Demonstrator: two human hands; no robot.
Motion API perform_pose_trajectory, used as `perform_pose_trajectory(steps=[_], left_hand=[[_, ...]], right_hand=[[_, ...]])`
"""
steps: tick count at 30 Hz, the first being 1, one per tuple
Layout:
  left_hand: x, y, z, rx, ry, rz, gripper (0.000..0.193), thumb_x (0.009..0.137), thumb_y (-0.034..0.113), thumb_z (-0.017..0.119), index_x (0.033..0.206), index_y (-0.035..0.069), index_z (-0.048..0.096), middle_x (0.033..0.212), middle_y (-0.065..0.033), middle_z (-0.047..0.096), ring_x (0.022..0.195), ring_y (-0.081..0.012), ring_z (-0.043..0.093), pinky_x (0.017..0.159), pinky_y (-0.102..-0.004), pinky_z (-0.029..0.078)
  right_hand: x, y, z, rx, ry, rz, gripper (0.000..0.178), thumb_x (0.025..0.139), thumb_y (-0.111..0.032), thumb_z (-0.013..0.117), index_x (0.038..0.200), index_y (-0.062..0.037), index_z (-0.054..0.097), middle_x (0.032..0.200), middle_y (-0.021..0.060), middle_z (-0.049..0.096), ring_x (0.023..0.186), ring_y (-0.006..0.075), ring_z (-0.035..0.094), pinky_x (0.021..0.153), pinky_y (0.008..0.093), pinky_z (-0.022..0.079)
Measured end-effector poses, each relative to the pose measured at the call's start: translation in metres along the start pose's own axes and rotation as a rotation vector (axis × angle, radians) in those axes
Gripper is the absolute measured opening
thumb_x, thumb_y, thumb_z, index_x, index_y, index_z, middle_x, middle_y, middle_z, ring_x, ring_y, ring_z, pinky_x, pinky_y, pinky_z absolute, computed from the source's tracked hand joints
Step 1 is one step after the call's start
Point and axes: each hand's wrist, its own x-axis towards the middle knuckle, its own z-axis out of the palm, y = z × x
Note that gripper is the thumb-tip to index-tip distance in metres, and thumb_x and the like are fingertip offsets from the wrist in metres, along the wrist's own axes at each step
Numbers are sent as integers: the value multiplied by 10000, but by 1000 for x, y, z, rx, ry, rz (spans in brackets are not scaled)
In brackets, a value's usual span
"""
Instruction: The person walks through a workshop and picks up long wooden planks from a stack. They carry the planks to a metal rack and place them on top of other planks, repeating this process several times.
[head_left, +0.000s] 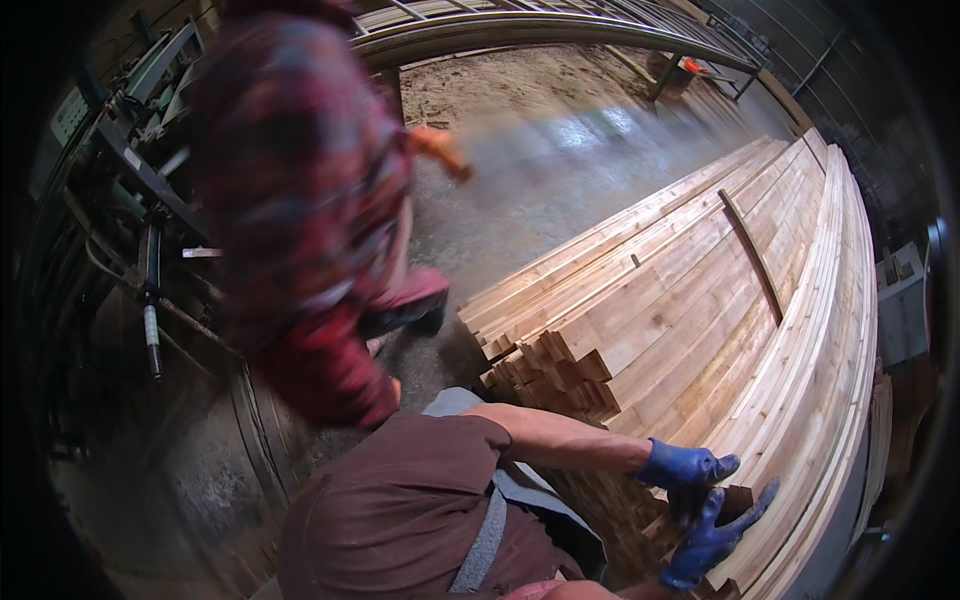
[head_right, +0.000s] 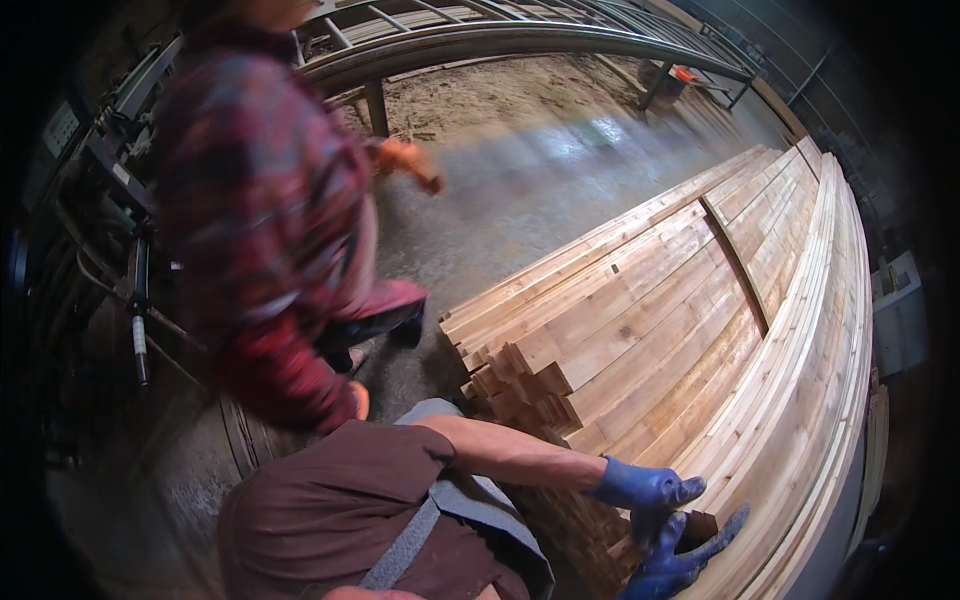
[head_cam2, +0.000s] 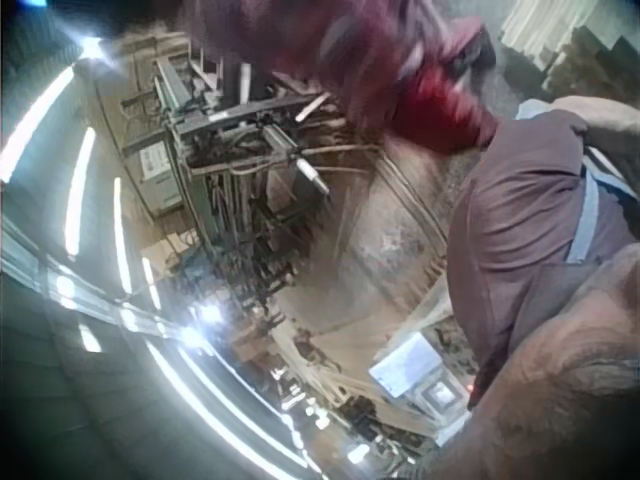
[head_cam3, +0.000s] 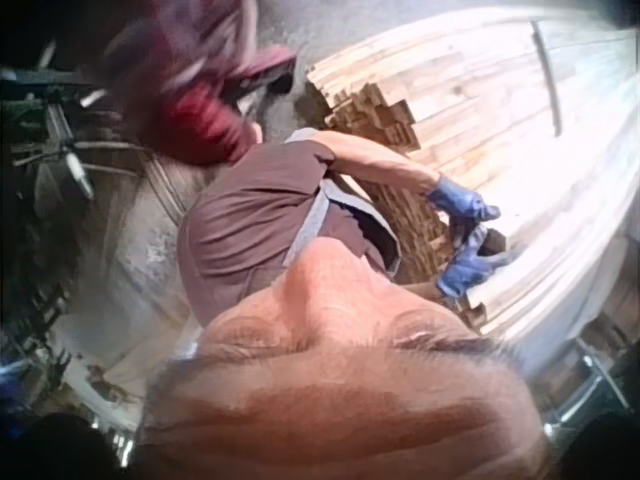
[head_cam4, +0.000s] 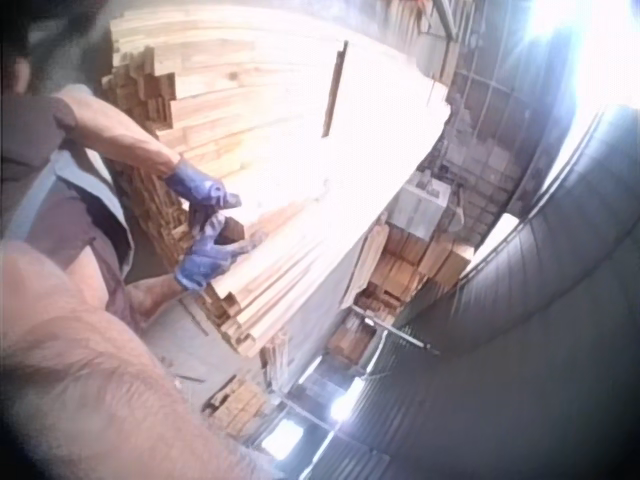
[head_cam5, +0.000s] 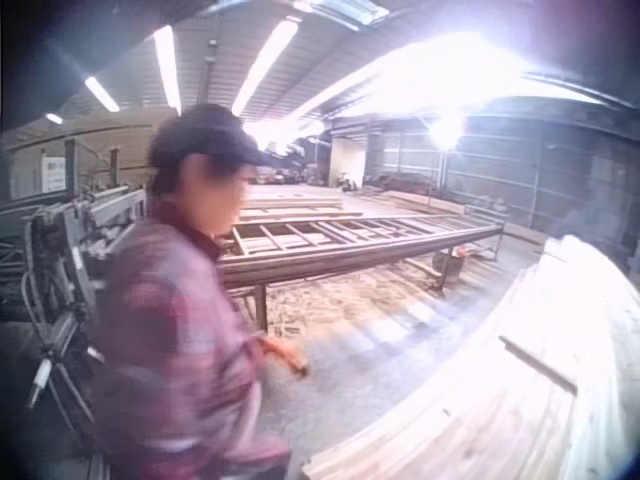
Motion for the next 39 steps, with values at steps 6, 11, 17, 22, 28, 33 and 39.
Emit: perform_pose_trajectory(steps=[6, 11, 17, 22, 28, 33, 39], left_hand=[[17, -17, -7, 33, 136, 14, 870, 1013, 706, 317, 943, -69, 706, 878, -192, 739, 772, -263, 738, 721, -402, 615], [-3, 8, 3, -62, 75, -64, 862, 1021, 698, 311, 1038, -70, 701, 857, -178, 734, 746, -265, 732, 678, -372, 606], [0, 7, -2, 31, 80, -69, 898, 998, 745, 285, 1011, -46, 710, 831, -156, 727, 755, -256, 735, 674, -370, 601], [-2, 16, -6, 122, 59, -70, 890, 1006, 735, 289, 966, -49, 707, 834, -146, 721, 763, -242, 718, 731, -360, 592], [-6, 22, -8, 179, 64, -100, 913, 987, 770, 274, 960, -31, 711, 823, -116, 711, 782, -197, 682, 725, -334, 545], [-7, 21, -3, 157, 43, -90, 910, 985, 772, 270, 973, -29, 700, 830, -120, 708, 792, -197, 685, 742, -334, 550], [-8, 24, -5, 152, 54, -90, 894, 996, 752, 281, 1012, -39, 696, 855, -142, 715, 803, -216, 704, 758, -351, 564]], right_hand=[[-1, 10, 2, 40, -10, -29, 784, 929, -408, 682, 1574, -115, 346, 1565, 168, 427, 1435, 343, 415, 1168, 426, 331], [1, 4, -1, 125, -38, 114, 815, 894, -391, 731, 1574, -136, 363, 1336, 151, 571, 1192, 302, 565, 1032, 407, 440], [2, 7, 1, 257, 22, 56, 825, 876, -316, 763, 1578, -144, 366, 980, 76, 643, 880, 219, 630, 821, 370, 525], [5, 14, 0, 211, 44, 4, 815, 852, -225, 765, 1557, -94, 376, 969, 106, 697, 853, 230, 695, 796, 375, 573], [7, 13, -2, 210, 49, -75, 808, 830, -164, 768, 1534, -37, 390, 959, 110, 713, 828, 224, 710, 782, 371, 588], [4, 10, -4, 292, 33, 13, 779, 860, -160, 725, 1555, -81, 382, 891, 87, 702, 792, 210, 690, 770, 369, 577], [5, 11, -1, 273, 46, -50, 791, 844, -153, 758, 1528, -15, 386, 905, 92, 714, 794, 209, 709, 755, 351, 592]])
